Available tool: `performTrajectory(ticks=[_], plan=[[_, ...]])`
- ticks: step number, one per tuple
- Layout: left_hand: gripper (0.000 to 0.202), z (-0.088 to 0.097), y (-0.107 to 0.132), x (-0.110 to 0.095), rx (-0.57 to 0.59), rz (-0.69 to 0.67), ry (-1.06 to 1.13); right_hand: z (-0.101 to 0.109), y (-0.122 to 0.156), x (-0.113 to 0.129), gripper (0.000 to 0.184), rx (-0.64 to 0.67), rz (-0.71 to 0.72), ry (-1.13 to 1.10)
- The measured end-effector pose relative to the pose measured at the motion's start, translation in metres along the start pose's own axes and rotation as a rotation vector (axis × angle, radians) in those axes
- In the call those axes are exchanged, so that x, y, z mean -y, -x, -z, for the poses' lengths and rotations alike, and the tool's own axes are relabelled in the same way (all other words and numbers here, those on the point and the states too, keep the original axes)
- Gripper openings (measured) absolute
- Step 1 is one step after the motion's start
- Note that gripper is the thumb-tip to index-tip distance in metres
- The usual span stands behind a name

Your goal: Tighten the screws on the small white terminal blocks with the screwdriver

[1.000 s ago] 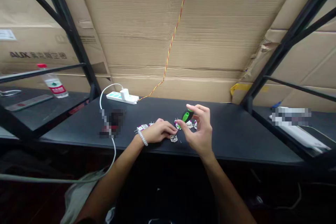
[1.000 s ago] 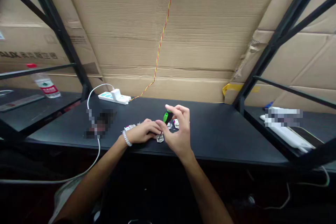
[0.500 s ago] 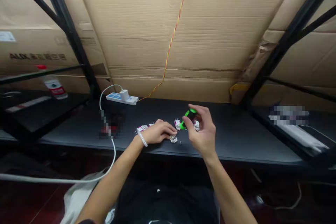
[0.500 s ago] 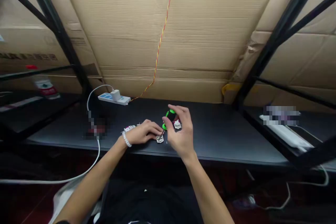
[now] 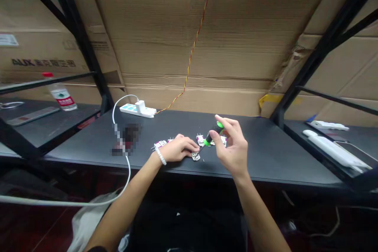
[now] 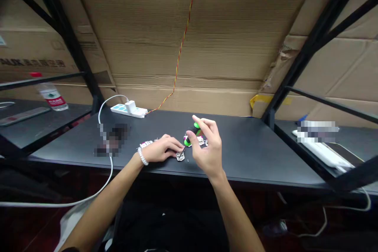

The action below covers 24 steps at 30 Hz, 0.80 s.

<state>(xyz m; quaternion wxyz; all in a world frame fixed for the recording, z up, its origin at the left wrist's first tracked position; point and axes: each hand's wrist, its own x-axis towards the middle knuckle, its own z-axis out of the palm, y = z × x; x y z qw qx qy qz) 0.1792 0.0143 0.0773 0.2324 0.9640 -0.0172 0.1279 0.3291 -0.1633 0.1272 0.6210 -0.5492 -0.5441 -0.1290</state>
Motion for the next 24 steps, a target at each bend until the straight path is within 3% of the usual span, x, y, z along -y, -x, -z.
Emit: performTrajectory(ticks=[3,5,12,18,21,24], plan=[[0.024,-0.0007,-0.0003,0.0009,-0.003,0.006,0.007,0.0041,0.0,-0.0019,0.052,0.149,-0.025,-0.126],[0.023,-0.0008,-0.0002,0.0005,-0.008,0.008,0.012,0.005,0.0,-0.0008,0.053,0.175,-0.019,-0.142],[0.025,0.0013,0.0001,-0.0031,0.001,0.008,0.013,-0.0016,0.0005,0.0042,0.037,-0.068,0.056,0.064],[0.025,0.0018,-0.0005,-0.0036,-0.009,0.009,0.018,-0.0001,0.003,-0.0016,0.054,0.146,-0.033,-0.131],[0.026,0.0016,0.0002,-0.0029,-0.008,0.005,0.014,0.0014,0.0016,-0.0022,0.051,0.135,-0.011,-0.087],[0.026,0.0006,0.0007,-0.0012,-0.005,0.011,0.013,0.0024,-0.0017,-0.0034,0.047,0.029,0.055,0.038]])
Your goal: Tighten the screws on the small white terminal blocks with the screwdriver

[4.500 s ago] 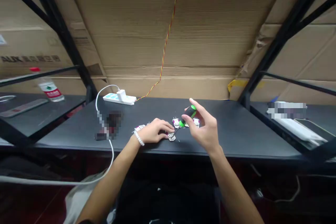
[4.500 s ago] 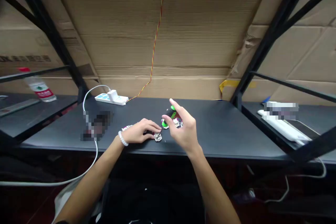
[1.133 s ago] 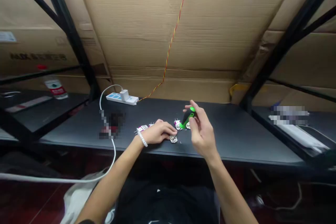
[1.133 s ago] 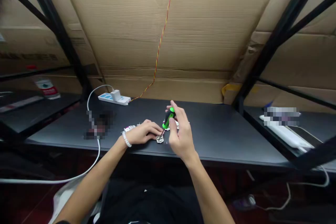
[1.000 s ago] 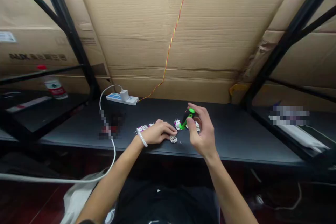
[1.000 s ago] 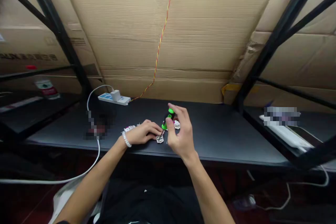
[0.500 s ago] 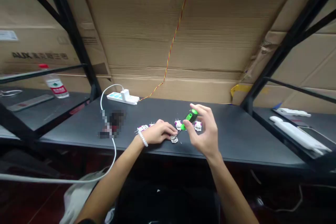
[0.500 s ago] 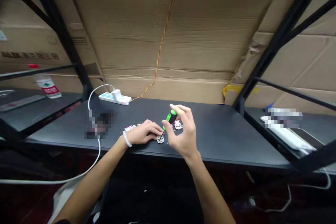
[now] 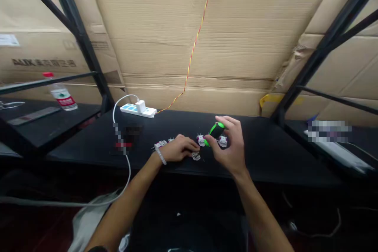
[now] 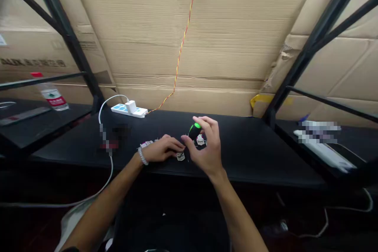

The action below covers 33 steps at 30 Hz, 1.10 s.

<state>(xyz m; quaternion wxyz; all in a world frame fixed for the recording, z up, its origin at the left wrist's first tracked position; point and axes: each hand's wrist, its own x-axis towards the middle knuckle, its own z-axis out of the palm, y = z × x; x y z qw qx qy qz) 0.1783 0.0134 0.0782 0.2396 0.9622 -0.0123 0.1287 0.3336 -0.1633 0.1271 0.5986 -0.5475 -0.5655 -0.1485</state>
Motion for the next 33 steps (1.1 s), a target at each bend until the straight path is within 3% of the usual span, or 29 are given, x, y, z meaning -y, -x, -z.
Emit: performTrajectory(ticks=[3,7,10,17,23,30,33], plan=[[0.027,-0.0012,-0.0002,0.0017,0.002,0.01,-0.001,0.0014,-0.0015,-0.0035,0.042,-0.045,-0.002,0.033],[0.026,-0.0013,-0.0007,0.0021,0.011,-0.003,-0.003,0.0022,0.0017,-0.0061,0.053,0.1,-0.04,-0.155],[0.026,-0.0006,-0.0005,0.001,0.006,-0.005,-0.007,0.001,0.005,-0.0046,0.052,0.117,-0.049,-0.225],[0.026,-0.0024,-0.0011,0.0018,0.006,-0.007,0.011,-0.0009,0.0033,-0.0047,0.045,-0.064,-0.004,-0.019],[0.026,-0.0019,-0.001,0.0015,-0.006,0.004,0.013,-0.0005,0.0052,-0.0074,0.052,0.093,-0.078,-0.231],[0.026,0.0005,-0.0004,-0.0018,-0.001,-0.008,0.019,-0.0027,0.0013,-0.0018,0.05,-0.08,0.008,0.045],[0.027,0.0013,-0.0008,-0.0028,0.006,0.005,0.01,-0.0005,0.0001,-0.0015,0.052,0.013,-0.028,-0.05]])
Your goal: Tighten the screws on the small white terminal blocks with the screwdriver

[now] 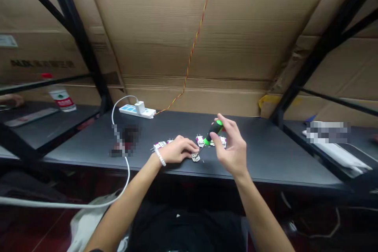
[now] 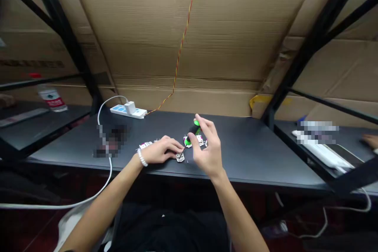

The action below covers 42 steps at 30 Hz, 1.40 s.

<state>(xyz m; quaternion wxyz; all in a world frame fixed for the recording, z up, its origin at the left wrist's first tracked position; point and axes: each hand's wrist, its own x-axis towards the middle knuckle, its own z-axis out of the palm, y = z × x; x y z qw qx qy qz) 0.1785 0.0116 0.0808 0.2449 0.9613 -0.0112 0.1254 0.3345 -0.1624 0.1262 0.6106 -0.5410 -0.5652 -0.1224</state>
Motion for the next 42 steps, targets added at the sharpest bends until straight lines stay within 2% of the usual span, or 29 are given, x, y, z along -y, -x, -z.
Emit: performTrajectory(ticks=[2,4,9,15,17,20,22,26,28,34,39,42], plan=[[0.027,0.001,0.0,-0.001,-0.002,0.003,-0.007,0.002,-0.001,0.001,0.055,0.077,-0.014,-0.056],[0.027,0.001,0.0,-0.002,0.001,-0.012,-0.007,0.002,-0.002,0.002,0.054,0.081,-0.001,-0.032],[0.028,0.001,-0.001,0.0,-0.014,-0.024,-0.007,-0.001,-0.002,-0.001,0.046,-0.078,-0.014,0.095],[0.026,0.001,-0.001,0.0,-0.013,-0.026,-0.01,0.0,0.003,-0.002,0.058,0.105,-0.06,-0.117],[0.025,0.001,-0.001,-0.002,-0.016,-0.023,-0.004,0.002,0.002,0.0,0.057,0.089,-0.032,-0.068],[0.026,0.001,-0.001,-0.003,-0.019,-0.017,0.0,0.003,0.0,0.002,0.047,-0.006,0.007,0.056],[0.027,0.001,-0.001,-0.002,-0.02,-0.017,-0.001,0.003,-0.001,0.002,0.042,-0.026,-0.001,0.062],[0.025,0.001,0.0,0.0,-0.021,-0.02,0.001,0.003,0.001,0.001,0.053,0.151,-0.05,-0.156],[0.025,0.001,0.0,0.0,-0.023,-0.028,-0.004,0.004,0.002,0.003,0.054,0.181,-0.041,-0.172],[0.024,0.001,0.0,-0.001,-0.008,-0.014,-0.013,0.001,0.0,0.008,0.045,0.003,0.03,0.039],[0.021,0.001,-0.001,-0.002,-0.018,-0.011,0.01,-0.002,0.003,0.002,0.052,0.14,-0.002,-0.154],[0.021,0.001,-0.001,-0.002,-0.012,-0.001,0.005,-0.003,0.003,0.003,0.049,0.089,0.036,-0.106]])
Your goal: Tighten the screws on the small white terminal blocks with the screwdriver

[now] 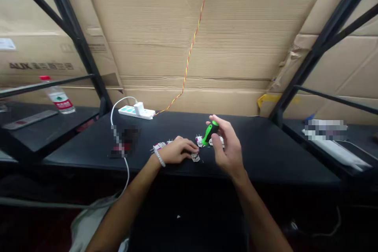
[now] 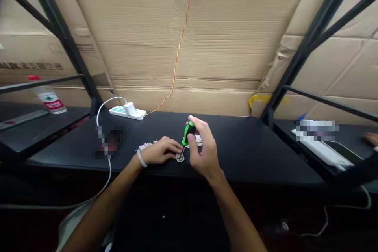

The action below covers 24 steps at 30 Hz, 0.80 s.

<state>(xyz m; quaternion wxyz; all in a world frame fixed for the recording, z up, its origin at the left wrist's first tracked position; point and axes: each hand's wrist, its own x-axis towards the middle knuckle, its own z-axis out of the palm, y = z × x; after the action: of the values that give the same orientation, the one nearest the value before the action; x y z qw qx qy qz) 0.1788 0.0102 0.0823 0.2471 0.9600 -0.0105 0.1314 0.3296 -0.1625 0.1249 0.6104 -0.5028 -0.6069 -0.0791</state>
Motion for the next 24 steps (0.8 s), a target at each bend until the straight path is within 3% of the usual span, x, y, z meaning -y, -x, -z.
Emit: performTrajectory(ticks=[4,9,15,21,24], plan=[[0.021,0.0001,0.0005,0.0007,0.001,-0.008,-0.015,-0.0015,-0.0016,0.0007,0.047,-0.102,0.026,0.141],[0.022,0.0013,-0.0001,-0.0004,0.004,-0.016,-0.007,-0.0034,-0.0007,-0.0024,0.051,0.019,-0.037,0.025],[0.024,-0.0002,0.0005,0.0017,0.006,-0.004,-0.014,-0.0045,-0.002,0.0045,0.05,-0.118,-0.002,0.162],[0.025,0.0004,0.0005,-0.0002,0.002,0.007,-0.006,-0.0064,0.0007,0.0003,0.057,-0.01,-0.064,0.001],[0.024,0.0008,0.0003,-0.0009,0.005,0.004,0.0,-0.0066,0.0001,0.0013,0.055,-0.062,-0.016,0.064]])
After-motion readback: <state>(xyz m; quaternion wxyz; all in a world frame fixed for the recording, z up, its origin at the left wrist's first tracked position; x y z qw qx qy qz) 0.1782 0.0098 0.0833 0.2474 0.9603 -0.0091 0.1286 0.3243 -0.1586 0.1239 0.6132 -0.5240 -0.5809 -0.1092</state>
